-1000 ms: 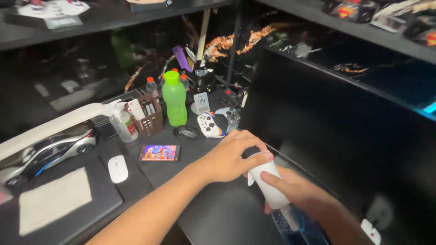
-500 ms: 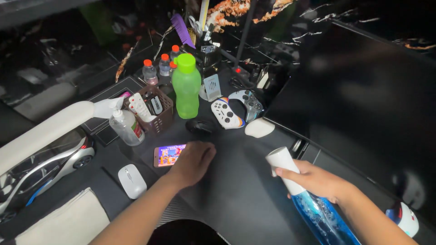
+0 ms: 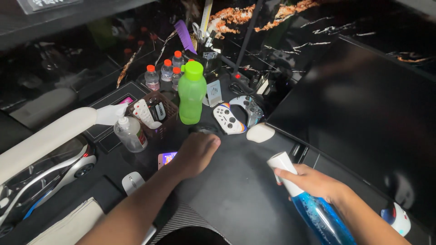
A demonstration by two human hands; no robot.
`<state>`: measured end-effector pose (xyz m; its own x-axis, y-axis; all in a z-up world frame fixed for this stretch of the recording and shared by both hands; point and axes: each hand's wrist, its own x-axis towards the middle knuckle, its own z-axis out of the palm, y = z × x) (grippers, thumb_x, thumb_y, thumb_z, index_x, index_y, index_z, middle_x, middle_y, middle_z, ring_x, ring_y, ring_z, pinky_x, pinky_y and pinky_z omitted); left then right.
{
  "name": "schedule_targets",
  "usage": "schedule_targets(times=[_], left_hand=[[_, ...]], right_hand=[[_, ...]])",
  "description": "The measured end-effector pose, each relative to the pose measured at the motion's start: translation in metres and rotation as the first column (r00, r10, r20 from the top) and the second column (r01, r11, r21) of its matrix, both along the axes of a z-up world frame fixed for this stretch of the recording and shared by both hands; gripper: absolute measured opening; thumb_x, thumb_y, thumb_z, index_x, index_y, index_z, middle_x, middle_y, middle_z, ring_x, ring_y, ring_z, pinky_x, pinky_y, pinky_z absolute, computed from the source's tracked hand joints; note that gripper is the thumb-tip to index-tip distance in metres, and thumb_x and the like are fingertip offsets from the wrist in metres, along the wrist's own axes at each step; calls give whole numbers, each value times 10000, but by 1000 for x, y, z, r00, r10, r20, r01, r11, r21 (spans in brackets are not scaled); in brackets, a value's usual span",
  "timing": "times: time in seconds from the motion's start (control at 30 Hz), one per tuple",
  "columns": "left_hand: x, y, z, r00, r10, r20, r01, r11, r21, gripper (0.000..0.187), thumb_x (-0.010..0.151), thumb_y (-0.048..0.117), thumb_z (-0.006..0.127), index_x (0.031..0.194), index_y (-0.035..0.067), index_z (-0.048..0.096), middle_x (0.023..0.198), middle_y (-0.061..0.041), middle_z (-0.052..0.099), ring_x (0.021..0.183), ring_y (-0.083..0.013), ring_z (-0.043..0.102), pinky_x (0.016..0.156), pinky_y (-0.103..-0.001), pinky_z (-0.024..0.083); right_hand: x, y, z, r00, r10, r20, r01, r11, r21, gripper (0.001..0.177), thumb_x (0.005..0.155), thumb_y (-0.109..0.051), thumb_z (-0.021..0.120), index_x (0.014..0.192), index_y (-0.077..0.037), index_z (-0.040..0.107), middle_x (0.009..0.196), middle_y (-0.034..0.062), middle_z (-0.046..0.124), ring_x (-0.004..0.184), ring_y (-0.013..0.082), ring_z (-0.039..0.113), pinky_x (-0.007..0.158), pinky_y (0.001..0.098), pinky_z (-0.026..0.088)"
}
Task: The recorder cleans a computer desk and monitor base using a spray bottle and a white cloth.
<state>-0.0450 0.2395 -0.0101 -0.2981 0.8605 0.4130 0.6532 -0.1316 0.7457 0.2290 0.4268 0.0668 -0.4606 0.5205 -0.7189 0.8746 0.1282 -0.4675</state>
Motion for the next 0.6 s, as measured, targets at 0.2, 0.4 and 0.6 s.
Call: schedule_targets(times=[0.2,0.4,0.6], left_hand=[[-3,-2,11,992,66,107,-52,990,-132,287,999,292,566,957,28,673,714,-160,674,710,-324,710,735,-440,531],[-7,3,-15,998,60,13,-61,997,51,240,985,242,593,976,27,698,914,-160,724,887,-342,698,788,-438,536],[-9,3,-16,998,67,12,-67,997,-26,280,1001,286,573,1047,34,687,989,-180,714,951,-372,676,822,-455,524]], right_hand=[[-10,-26,13,994,85,70,-84,996,-15,530,825,-673,643,1001,-181,735,950,49,717,723,174,731,687,330,600],[-7,-38,7,987,130,97,-125,991,-57,531,822,-652,614,1020,-168,714,957,39,726,720,153,715,711,319,584],[-7,-36,7,985,140,101,-135,989,-56,539,830,-653,600,1018,-158,704,958,19,721,718,145,718,722,313,586]])
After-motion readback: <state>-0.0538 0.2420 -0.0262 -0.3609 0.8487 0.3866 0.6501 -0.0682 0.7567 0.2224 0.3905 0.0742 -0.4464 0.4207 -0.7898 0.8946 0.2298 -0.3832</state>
